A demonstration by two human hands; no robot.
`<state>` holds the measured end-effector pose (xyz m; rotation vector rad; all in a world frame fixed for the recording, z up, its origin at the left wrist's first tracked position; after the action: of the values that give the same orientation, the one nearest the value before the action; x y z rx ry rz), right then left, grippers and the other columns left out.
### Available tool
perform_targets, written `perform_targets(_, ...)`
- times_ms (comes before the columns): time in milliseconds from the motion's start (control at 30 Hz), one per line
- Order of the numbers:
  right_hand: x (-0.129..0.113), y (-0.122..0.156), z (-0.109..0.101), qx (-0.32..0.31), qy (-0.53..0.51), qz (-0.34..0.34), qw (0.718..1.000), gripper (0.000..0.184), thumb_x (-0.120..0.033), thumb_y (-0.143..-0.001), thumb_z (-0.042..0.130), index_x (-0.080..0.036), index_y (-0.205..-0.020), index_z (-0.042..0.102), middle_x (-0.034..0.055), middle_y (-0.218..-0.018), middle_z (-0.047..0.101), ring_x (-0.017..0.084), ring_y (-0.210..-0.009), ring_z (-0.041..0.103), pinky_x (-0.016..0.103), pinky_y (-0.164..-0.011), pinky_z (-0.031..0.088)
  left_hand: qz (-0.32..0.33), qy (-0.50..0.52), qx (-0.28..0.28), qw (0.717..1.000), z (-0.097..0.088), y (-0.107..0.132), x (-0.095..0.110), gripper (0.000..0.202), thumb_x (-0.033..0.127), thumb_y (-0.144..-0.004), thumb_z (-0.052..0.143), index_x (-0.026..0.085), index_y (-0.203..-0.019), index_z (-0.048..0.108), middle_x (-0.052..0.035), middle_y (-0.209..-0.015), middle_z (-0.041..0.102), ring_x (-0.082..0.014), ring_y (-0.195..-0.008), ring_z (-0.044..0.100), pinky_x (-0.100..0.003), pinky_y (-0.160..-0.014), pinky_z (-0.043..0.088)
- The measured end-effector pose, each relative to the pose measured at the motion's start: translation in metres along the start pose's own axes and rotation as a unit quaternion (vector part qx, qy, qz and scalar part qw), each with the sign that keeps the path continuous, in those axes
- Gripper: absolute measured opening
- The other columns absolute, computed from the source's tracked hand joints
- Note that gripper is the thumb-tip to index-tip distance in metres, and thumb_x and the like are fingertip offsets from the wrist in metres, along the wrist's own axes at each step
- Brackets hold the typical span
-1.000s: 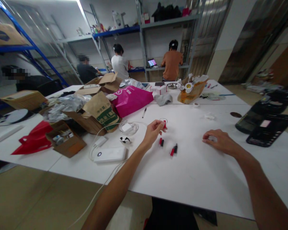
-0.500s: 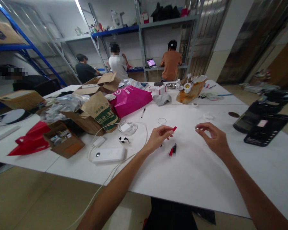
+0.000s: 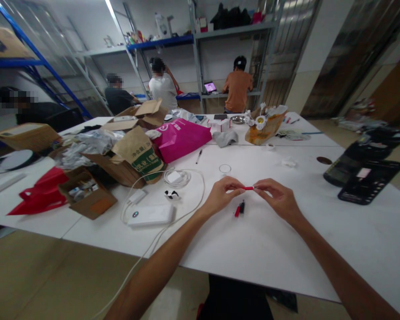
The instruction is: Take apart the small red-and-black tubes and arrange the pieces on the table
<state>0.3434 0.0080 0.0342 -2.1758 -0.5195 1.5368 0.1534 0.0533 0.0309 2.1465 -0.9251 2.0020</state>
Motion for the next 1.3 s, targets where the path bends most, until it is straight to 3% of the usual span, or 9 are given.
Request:
perform_targets(167, 0.004, 0.003, 0.012, -0.027, 0.004, 0.012, 1.0, 0.02, -0.045, -0.095, 0.079, -0.027, -0.103, 0.078, 0.0062, -0.107, 0.074, 0.021, -0.099, 0.071, 0.04, -0.092, 0.062, 0.012, -0.004, 0.002, 1.0, 0.002, 0.001, -0.006, 0.019, 0.03, -0.091, 0.082, 0.016, -0.104, 0.082, -0.0118, -0.113, 0.073, -0.0215, -0.105, 0.072, -0.039, -0.1, 0.06)
perform_targets(400, 0.01, 0.004, 0.009, -0.025, 0.011, 0.039, 0.999, 0.028, -0.052, -0.094, 0.078, -0.025, -0.104, 0.077, 0.0078, -0.106, 0.075, 0.023, -0.098, 0.071, 0.042, -0.093, 0.063, 0.018, -0.009, 0.005, 1.0, 0.003, 0.002, -0.005, 0.017, 0.027, -0.092, 0.081, 0.017, -0.106, 0.08, -0.0125, -0.118, 0.074, -0.0217, -0.108, 0.072, -0.041, -0.103, 0.061)
perform_targets(767, 0.006, 0.002, 0.006, -0.01, 0.018, 0.032, 0.999, 0.025, -0.049, -0.093, 0.08, -0.025, -0.101, 0.078, 0.0064, -0.104, 0.075, 0.022, -0.096, 0.072, 0.04, -0.091, 0.063, 0.035, -0.016, 0.012, 0.999, 0.001, 0.003, 0.006, 0.014, 0.025, -0.093, 0.079, 0.016, -0.104, 0.08, -0.0118, -0.116, 0.074, -0.0204, -0.105, 0.073, -0.038, -0.1, 0.062)
perform_targets(900, 0.01, 0.004, 0.007, -0.013, 0.02, 0.051, 0.998, 0.029, -0.052, -0.093, 0.08, -0.025, -0.101, 0.077, 0.006, -0.101, 0.076, 0.022, -0.094, 0.073, 0.039, -0.09, 0.064, 0.01, -0.009, 0.012, 1.0, 0.002, 0.003, 0.004, 0.017, 0.028, -0.093, 0.08, 0.016, -0.104, 0.08, -0.012, -0.114, 0.077, -0.0213, -0.104, 0.074, -0.038, -0.1, 0.061)
perform_targets(1100, 0.009, 0.004, 0.004, -0.01, 0.055, 0.036, 0.998, 0.028, -0.054, -0.094, 0.077, -0.026, -0.101, 0.078, 0.006, -0.102, 0.077, 0.023, -0.093, 0.073, 0.041, -0.09, 0.063, -0.071, 0.037, -0.011, 0.997, 0.009, 0.006, -0.011, 0.024, 0.034, -0.092, 0.081, 0.015, -0.105, 0.081, -0.0097, -0.093, 0.081, -0.0222, -0.088, 0.079, -0.035, -0.087, 0.063)
perform_targets(1300, 0.001, 0.003, 0.004, -0.019, 0.081, 0.045, 0.995, 0.034, -0.06, -0.097, 0.071, -0.026, -0.098, 0.078, 0.0054, -0.094, 0.077, 0.023, -0.088, 0.073, 0.038, -0.082, 0.061, -0.058, 0.024, -0.019, 0.998, 0.009, 0.006, -0.007, 0.025, 0.036, -0.092, 0.081, 0.016, -0.106, 0.082, -0.0096, -0.095, 0.082, -0.0228, -0.088, 0.079, -0.035, -0.086, 0.062)
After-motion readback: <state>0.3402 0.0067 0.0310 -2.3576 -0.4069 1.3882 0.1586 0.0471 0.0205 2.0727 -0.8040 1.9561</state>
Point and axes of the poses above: each hand's wrist, its own y-axis away from the middle knuckle, its own z-axis out of the palm, x = y × z, the point moved 10 cm from there along -y, towards the middle knuckle
